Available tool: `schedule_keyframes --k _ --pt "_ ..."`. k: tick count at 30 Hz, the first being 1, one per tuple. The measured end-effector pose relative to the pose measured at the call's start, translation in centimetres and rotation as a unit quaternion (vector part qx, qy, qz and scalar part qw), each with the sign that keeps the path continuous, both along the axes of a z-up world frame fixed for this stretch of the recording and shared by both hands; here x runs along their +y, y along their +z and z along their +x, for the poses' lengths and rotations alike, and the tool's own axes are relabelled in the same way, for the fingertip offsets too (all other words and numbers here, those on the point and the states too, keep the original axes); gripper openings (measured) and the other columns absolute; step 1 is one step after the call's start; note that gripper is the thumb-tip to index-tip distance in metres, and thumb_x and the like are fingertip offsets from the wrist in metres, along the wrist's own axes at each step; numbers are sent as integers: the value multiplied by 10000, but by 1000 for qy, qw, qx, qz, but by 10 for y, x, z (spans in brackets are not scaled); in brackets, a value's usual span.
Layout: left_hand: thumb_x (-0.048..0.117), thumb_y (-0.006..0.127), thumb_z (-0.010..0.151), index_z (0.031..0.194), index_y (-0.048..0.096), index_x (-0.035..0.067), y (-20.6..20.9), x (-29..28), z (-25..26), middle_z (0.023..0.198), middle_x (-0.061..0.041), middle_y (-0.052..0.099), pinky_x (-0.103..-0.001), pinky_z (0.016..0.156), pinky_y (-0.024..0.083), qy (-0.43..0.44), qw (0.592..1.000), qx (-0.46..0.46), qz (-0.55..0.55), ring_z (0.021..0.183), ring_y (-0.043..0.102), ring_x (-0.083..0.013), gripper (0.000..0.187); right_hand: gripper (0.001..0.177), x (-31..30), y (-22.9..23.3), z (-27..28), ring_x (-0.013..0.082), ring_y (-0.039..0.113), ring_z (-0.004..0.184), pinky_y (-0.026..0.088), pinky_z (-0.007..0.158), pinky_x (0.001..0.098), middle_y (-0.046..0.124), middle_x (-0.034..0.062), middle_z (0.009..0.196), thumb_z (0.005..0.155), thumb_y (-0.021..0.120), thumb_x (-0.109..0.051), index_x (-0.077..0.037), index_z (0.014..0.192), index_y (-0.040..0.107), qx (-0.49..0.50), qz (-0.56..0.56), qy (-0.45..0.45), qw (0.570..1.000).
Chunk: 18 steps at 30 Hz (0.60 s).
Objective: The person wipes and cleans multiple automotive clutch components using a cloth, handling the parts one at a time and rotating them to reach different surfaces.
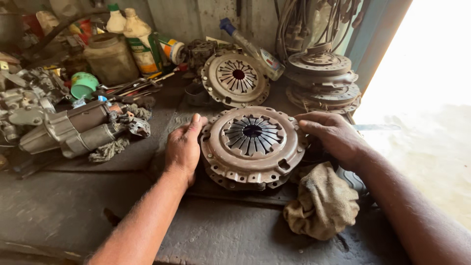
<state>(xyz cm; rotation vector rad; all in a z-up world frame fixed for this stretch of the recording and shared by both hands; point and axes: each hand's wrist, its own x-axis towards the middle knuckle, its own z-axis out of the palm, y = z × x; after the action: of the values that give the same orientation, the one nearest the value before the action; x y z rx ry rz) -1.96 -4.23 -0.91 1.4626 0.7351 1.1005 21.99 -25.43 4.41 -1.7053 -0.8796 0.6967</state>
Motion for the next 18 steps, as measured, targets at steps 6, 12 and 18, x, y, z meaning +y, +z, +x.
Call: schedule_keyframes --k 6,12,18 --pt "290 711 924 1123 793 2 -9 5 3 1055 -95 791 -287 861 539 -23 1000 -5 -8 934 686 -151 360 473 -3 -2 2 152 690 1065 552 908 316 753 92 1216 925 621 -267 -57 1346 665 -43 2 46 998" --pt "208 723 889 1140 772 13 -10 7 5 1081 -71 800 -257 902 549 -28 999 -23 13 968 721 -131 321 465 -2 3 -6 148 694 1063 559 912 311 751 90 1230 933 604 -265 -67 1349 666 -68 -14 37 997" --pt "217 695 892 1146 778 36 -1 1 1 1077 -69 806 -263 902 540 -26 1000 3 13 976 722 -135 323 449 -1 0 -6 150 694 1016 570 886 319 759 97 1195 938 603 -238 -53 1341 673 -32 0 32 999"
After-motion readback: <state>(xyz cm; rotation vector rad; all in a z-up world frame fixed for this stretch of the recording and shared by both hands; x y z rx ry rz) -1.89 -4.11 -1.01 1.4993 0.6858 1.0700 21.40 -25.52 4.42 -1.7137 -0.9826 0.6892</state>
